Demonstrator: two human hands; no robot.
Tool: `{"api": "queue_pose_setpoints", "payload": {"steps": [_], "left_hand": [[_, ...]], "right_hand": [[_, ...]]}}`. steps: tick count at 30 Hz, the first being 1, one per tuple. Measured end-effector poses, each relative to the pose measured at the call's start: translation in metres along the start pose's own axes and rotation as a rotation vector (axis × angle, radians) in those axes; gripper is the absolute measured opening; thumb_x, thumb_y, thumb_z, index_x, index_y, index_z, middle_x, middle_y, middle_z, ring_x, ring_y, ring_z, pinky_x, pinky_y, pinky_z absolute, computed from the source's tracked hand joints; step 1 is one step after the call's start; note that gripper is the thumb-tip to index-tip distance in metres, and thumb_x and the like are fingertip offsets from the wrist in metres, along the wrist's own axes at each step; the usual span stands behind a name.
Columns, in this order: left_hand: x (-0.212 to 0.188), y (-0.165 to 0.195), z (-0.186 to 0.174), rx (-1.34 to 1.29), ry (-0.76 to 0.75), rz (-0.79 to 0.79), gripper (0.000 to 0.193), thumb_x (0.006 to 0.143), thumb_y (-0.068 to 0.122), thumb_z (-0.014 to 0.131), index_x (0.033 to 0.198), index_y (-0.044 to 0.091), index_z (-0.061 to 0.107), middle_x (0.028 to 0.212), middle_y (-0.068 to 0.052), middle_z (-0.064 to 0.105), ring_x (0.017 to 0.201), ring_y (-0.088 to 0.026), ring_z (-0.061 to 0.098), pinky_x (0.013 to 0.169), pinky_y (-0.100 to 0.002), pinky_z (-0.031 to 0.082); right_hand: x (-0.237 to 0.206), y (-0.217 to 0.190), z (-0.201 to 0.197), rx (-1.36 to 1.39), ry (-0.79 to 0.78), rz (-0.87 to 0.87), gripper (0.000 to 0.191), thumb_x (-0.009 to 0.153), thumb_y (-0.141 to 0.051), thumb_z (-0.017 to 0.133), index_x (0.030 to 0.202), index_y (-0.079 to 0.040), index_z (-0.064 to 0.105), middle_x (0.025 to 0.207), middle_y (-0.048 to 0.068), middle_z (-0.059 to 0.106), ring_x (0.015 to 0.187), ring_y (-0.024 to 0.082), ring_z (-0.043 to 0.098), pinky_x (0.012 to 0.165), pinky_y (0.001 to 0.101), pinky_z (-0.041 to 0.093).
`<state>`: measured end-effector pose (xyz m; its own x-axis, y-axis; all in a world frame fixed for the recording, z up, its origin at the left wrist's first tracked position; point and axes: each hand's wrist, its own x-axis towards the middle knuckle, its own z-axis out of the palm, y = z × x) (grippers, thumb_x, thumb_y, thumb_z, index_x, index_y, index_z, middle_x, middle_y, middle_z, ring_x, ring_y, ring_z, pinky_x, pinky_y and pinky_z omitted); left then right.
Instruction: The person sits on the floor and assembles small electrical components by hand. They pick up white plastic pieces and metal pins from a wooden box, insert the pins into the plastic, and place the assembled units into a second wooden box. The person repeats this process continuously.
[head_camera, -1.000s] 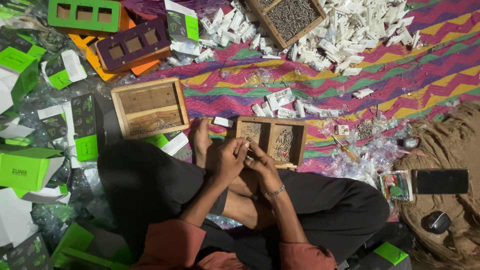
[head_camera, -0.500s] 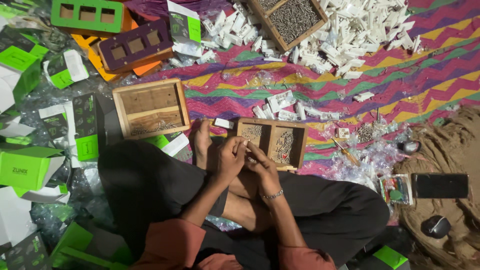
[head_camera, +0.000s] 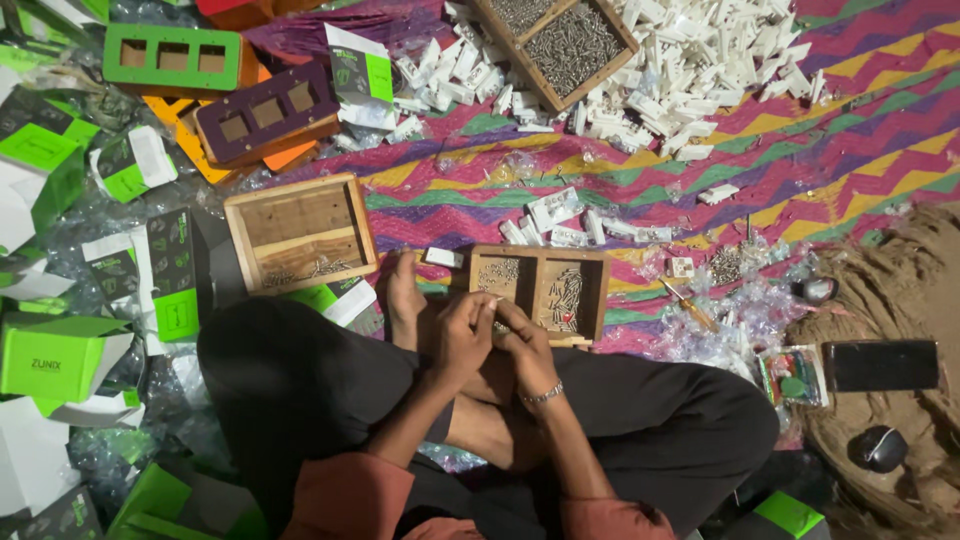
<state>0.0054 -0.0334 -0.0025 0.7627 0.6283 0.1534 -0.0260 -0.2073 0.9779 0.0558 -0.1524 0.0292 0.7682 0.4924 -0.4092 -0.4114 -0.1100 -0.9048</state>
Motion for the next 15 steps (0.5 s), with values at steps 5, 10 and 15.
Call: {"api": "queue_pose_setpoints", "payload": {"steps": [5,10,15], "left_hand": [[0.000,-0.001,0.002,0.060,0.024,-0.061,0.006,0.095,0.003,0.068,0.098,-0.001,0.070,0.073,-0.013,0.063,0.061,-0.019,0.058,0.058,-0.032,0.048],[0.002,-0.009,0.000,0.097,0.016,0.012,0.005,0.094,0.004,0.068,0.097,0.000,0.069,0.079,-0.014,0.069,0.070,-0.020,0.067,0.062,-0.033,0.053],[0.001,-0.019,0.008,0.150,0.040,0.102,0.007,0.091,0.006,0.072,0.093,0.000,0.070,0.084,-0.015,0.073,0.075,-0.024,0.071,0.064,-0.034,0.055]], "right_hand": [[0.004,0.010,-0.004,0.068,0.092,0.029,0.051,0.084,0.000,0.051,0.133,0.004,0.066,0.129,0.012,0.071,0.117,0.019,0.065,0.099,0.0300,0.050],[0.004,0.025,-0.003,-0.209,0.170,-0.304,0.035,0.094,-0.007,0.054,0.121,0.004,0.073,0.120,0.011,0.077,0.107,0.017,0.071,0.092,0.0289,0.056],[0.020,0.023,0.002,-0.091,0.319,-0.021,0.028,0.094,-0.018,0.069,0.112,0.001,0.078,0.094,0.008,0.077,0.082,0.014,0.066,0.073,0.0276,0.052]]}}
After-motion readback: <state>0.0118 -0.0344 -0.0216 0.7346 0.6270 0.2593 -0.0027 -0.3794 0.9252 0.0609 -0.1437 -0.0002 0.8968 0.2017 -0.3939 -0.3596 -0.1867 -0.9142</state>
